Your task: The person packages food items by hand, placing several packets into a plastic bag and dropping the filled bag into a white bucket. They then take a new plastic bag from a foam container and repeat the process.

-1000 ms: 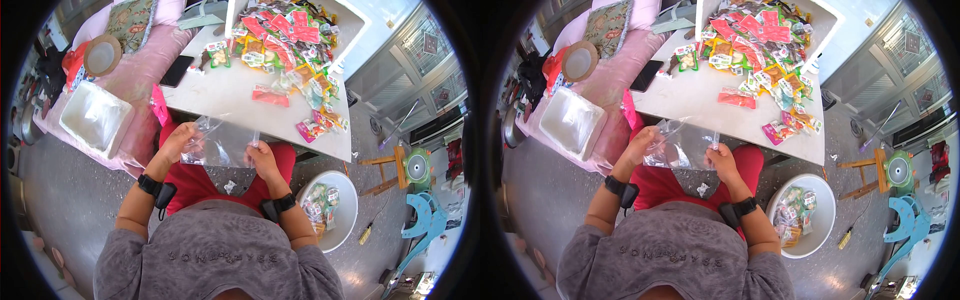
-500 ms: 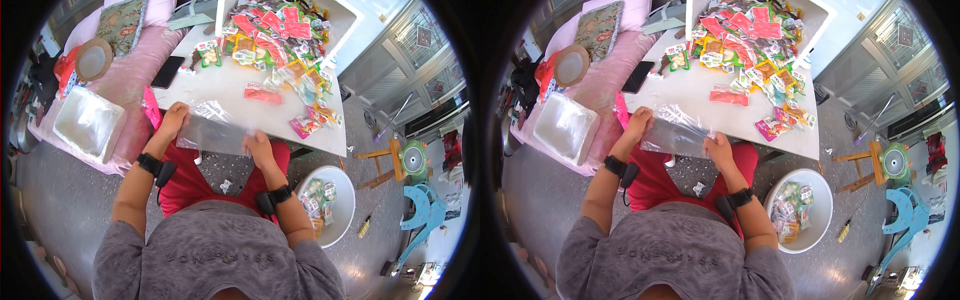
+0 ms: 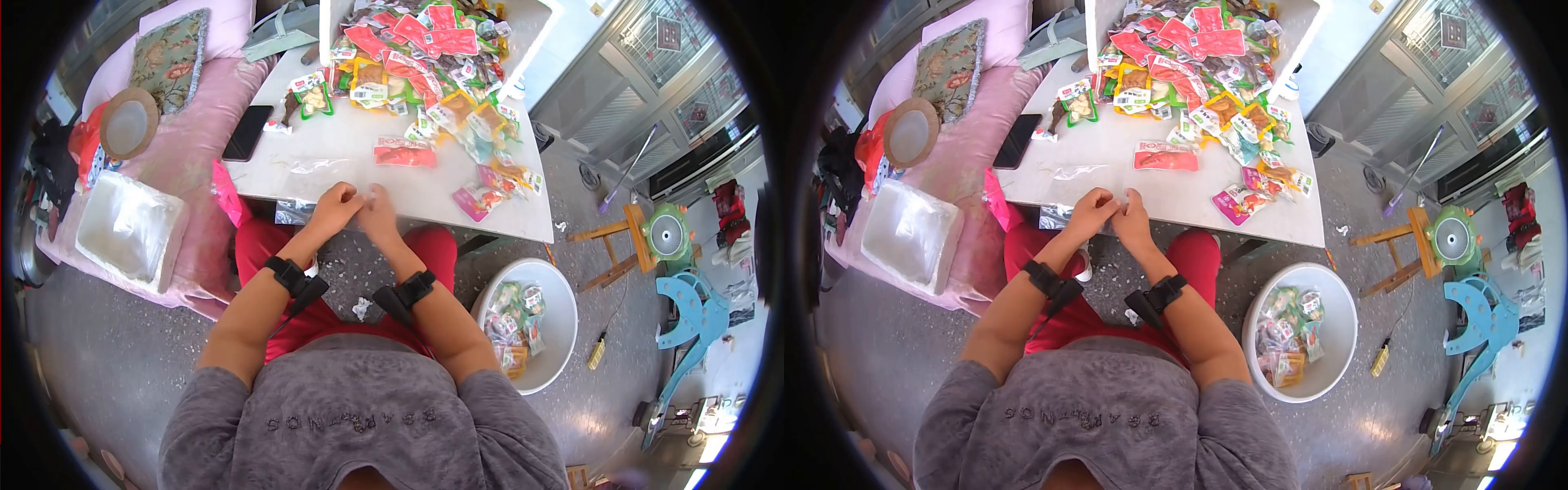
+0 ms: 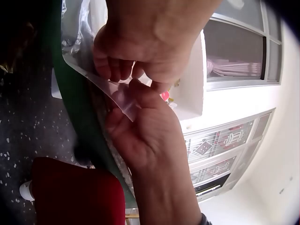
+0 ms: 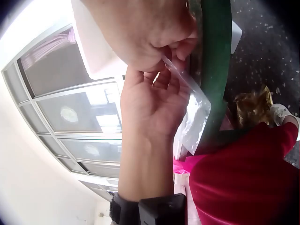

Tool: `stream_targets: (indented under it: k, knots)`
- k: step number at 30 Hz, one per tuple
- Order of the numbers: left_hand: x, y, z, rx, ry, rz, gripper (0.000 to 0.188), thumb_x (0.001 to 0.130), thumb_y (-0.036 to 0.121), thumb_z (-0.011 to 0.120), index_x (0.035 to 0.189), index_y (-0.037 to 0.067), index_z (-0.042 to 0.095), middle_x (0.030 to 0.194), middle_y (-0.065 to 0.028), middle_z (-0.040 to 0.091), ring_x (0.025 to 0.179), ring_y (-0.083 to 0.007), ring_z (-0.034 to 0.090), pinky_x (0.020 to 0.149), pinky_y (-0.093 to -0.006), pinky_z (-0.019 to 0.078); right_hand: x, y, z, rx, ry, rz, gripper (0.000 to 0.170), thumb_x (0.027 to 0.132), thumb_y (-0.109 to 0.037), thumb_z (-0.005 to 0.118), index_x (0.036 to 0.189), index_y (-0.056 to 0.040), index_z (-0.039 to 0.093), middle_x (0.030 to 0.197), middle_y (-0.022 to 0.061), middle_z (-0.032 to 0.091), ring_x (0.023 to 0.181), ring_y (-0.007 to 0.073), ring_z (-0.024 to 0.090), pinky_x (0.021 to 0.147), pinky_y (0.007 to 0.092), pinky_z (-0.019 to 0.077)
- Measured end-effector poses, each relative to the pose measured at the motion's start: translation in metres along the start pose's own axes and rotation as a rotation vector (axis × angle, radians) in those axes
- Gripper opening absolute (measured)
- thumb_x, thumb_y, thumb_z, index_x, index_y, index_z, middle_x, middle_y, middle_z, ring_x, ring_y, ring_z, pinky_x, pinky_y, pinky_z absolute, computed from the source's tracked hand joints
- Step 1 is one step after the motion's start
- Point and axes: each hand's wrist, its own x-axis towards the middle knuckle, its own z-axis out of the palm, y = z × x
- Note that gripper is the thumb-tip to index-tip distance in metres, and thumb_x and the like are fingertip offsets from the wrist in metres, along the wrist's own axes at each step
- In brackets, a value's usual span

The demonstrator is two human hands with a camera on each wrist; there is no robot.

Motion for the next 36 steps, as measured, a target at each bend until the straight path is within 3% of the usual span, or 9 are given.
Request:
stream_targets:
  k: [3, 7, 10, 13, 16, 24, 27, 33, 36]
  knots:
    - [0.002, 0.017, 0.002, -0.169, -0.057, -0.186, 0.018, 0.073, 0.017, 0.056, 0.074, 0.0, 0.051, 0.064, -0.0018, 0.05, 0.06, -0.0071, 0.045, 0.054, -0.0206, 0.0373, 0.003, 0.007, 0.005, 0.025, -0.011, -0.05, 0.042, 0.074, -0.01, 0.05, 0.109, 0.0033, 0.032, 0.075, 0.0091, 0.051, 0.065, 0.0116, 0.05, 0.054, 0.023, 0.0416]
    - [0.002, 0.025, 0.001, -0.15, -0.055, -0.179, 0.018, 0.074, 0.018, 0.055, 0.073, 0.0, 0.051, 0.063, -0.0014, 0.05, 0.058, -0.0069, 0.045, 0.051, -0.0203, 0.0363, 0.006, 0.021, 0.008, 0.063, -0.024, -0.164, 0.035, 0.075, -0.011, 0.049, 0.104, 0.0025, 0.035, 0.077, 0.0077, 0.05, 0.065, 0.0117, 0.049, 0.056, 0.0228, 0.0413]
    - [0.002, 0.019, 0.003, -0.112, -0.049, -0.164, 0.017, 0.074, 0.017, 0.054, 0.073, 0.0, 0.05, 0.063, -0.0013, 0.05, 0.057, -0.0069, 0.045, 0.049, -0.0206, 0.036, 0.008, 0.022, 0.007, 0.038, -0.037, -0.189, 0.04, 0.071, -0.014, 0.052, 0.105, 0.0013, 0.037, 0.074, 0.0127, 0.054, 0.063, 0.0166, 0.054, 0.053, 0.0267, 0.0419]
    - [0.006, 0.01, 0.002, -0.164, -0.042, -0.223, 0.015, 0.075, 0.016, 0.052, 0.074, 0.001, 0.05, 0.062, -0.0013, 0.049, 0.056, -0.0074, 0.045, 0.049, -0.021, 0.0365, -0.002, 0.006, -0.002, 0.118, -0.187, 0.027, 0.035, 0.074, -0.011, 0.05, 0.104, 0.001, 0.036, 0.075, 0.0073, 0.051, 0.064, 0.0087, 0.048, 0.051, 0.0208, 0.0383]
    - [0.007, 0.006, -0.002, -0.344, -0.135, -0.329, 0.012, 0.076, 0.015, 0.049, 0.076, 0.002, 0.05, 0.063, -0.0011, 0.047, 0.057, -0.008, 0.046, 0.051, -0.0208, 0.0375, -0.01, -0.01, -0.009, 0.266, -0.205, 0.143, 0.037, 0.074, -0.015, 0.052, 0.104, 0.0003, 0.036, 0.075, 0.0072, 0.052, 0.063, 0.008, 0.047, 0.05, 0.0194, 0.0365]
    - [0.01, 0.007, -0.005, -0.528, -0.23, -0.414, 0.009, 0.077, 0.013, 0.047, 0.075, 0.004, 0.049, 0.065, -0.0004, 0.046, 0.059, -0.0075, 0.044, 0.054, -0.0197, 0.0363, -0.005, -0.006, -0.02, 0.402, -0.254, 0.228, 0.031, 0.076, -0.02, 0.051, 0.1, -0.0021, 0.041, 0.076, 0.0058, 0.052, 0.061, 0.0087, 0.046, 0.05, 0.0193, 0.0364]
    - [0.013, 0.001, -0.005, -0.536, -0.262, -0.39, 0.009, 0.076, 0.013, 0.047, 0.073, 0.004, 0.049, 0.064, -0.0004, 0.046, 0.058, -0.0073, 0.043, 0.052, -0.0196, 0.0345, 0.0, -0.007, -0.022, 0.397, -0.274, 0.241, 0.024, 0.077, -0.02, 0.048, 0.094, -0.0036, 0.045, 0.076, 0.0046, 0.051, 0.06, 0.0081, 0.046, 0.05, 0.0189, 0.0361]
    - [0.011, 0.005, 0.001, -0.256, -0.21, -0.283, 0.009, 0.073, 0.011, 0.046, 0.074, 0.002, 0.05, 0.063, -0.0004, 0.047, 0.056, -0.0071, 0.041, 0.05, -0.0199, 0.0329, 0.008, -0.01, -0.024, 0.362, -0.285, 0.258, 0.02, 0.075, -0.014, 0.048, 0.091, -0.0016, 0.047, 0.068, 0.0024, 0.051, 0.056, 0.0067, 0.047, 0.046, 0.0174, 0.0372]
    - [0.011, 0.006, 0.001, -0.402, -0.217, -0.379, 0.009, 0.073, 0.01, 0.046, 0.073, 0.002, 0.051, 0.063, -0.0006, 0.047, 0.055, -0.0073, 0.042, 0.049, -0.0202, 0.0334, 0.007, -0.011, -0.025, 0.362, -0.287, 0.273, 0.012, 0.075, -0.014, 0.047, 0.082, -0.0051, 0.049, 0.067, 0.0003, 0.048, 0.056, 0.0061, 0.045, 0.047, 0.0172, 0.0356]
